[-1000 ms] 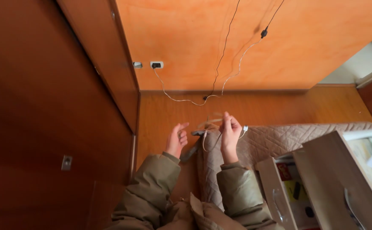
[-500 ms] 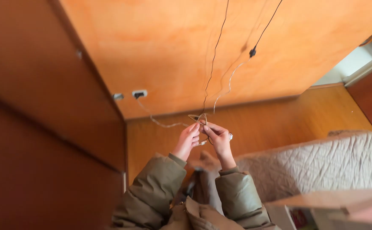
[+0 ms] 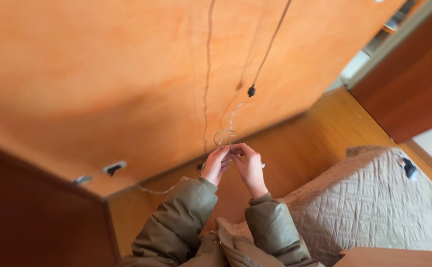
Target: Sort various small items on a bed and into a dresser drawer, and wind up a pair of earphones.
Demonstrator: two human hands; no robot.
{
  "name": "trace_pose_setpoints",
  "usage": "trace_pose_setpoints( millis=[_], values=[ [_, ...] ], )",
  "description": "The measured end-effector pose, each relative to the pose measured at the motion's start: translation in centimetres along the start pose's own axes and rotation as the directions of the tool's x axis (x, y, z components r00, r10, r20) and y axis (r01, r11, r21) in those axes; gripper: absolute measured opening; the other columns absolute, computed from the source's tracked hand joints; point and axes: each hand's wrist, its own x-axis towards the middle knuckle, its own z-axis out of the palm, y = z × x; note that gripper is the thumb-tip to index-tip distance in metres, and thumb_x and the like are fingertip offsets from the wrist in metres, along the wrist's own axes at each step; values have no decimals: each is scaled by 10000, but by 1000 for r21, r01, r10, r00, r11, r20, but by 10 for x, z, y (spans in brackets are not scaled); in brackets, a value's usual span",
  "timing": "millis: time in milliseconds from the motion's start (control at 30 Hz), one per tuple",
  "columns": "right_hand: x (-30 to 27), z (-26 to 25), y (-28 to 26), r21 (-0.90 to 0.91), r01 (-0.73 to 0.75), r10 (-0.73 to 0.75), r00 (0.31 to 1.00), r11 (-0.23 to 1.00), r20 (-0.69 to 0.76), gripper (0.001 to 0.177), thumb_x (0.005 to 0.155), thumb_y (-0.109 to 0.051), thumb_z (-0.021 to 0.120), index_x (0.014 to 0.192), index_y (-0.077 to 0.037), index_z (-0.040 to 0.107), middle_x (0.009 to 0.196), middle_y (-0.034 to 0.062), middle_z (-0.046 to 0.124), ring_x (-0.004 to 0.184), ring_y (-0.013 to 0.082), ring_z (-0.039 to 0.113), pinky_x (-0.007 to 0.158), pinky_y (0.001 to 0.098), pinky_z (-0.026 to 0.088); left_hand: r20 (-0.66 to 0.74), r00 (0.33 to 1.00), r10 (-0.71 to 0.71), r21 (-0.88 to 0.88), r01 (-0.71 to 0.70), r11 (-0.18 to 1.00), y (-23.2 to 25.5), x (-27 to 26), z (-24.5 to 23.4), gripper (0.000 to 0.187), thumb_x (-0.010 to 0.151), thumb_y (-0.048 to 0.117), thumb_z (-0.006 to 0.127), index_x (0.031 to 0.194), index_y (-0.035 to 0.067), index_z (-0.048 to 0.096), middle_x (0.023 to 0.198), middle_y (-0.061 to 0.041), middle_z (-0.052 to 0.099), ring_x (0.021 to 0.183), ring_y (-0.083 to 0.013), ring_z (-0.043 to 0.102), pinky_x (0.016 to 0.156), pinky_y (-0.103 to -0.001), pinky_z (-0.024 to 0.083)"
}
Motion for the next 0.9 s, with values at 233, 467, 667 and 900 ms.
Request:
trace_pose_setpoints(
  millis=[233,467,667,900],
  values=[
    [103,-19,43,-302,-92,37,983,949,-181,118,844,-40,772,951,4,749,909,129,745,827,301,734,755,350,571,151,967,-204,105,189,976,58,113,54,310,1033,325,577,1166,78,708,707,125,368,569,-6,281,508,-216,226],
    [129,-74,72,-242,-192,80,910,951,-407,208,873,47,669,1068,13,733,1073,138,744,952,257,729,869,316,569,326,875,-357,-41,390,920,3,216,98,339,1065,270,544,1211,2,692,723,75,416,645,-56,390,575,-243,336],
    [124,-143,147,89,-205,209,696,975,-687,152,970,72,610,1062,21,720,1093,95,745,1024,162,701,912,273,561,450,735,-508,-39,584,811,-49,272,172,428,1096,319,477,1346,-9,590,968,-61,613,927,-176,604,883,-347,524],
    [178,-262,191,46,-120,97,453,992,-886,270,920,78,606,1170,-14,653,1197,7,629,978,98,606,844,231,508,553,633,-541,-57,677,734,-87,352,308,536,1083,371,360,1449,-14,439,1392,-260,595,1313,-311,597,1128,-401,454]
  ],
)
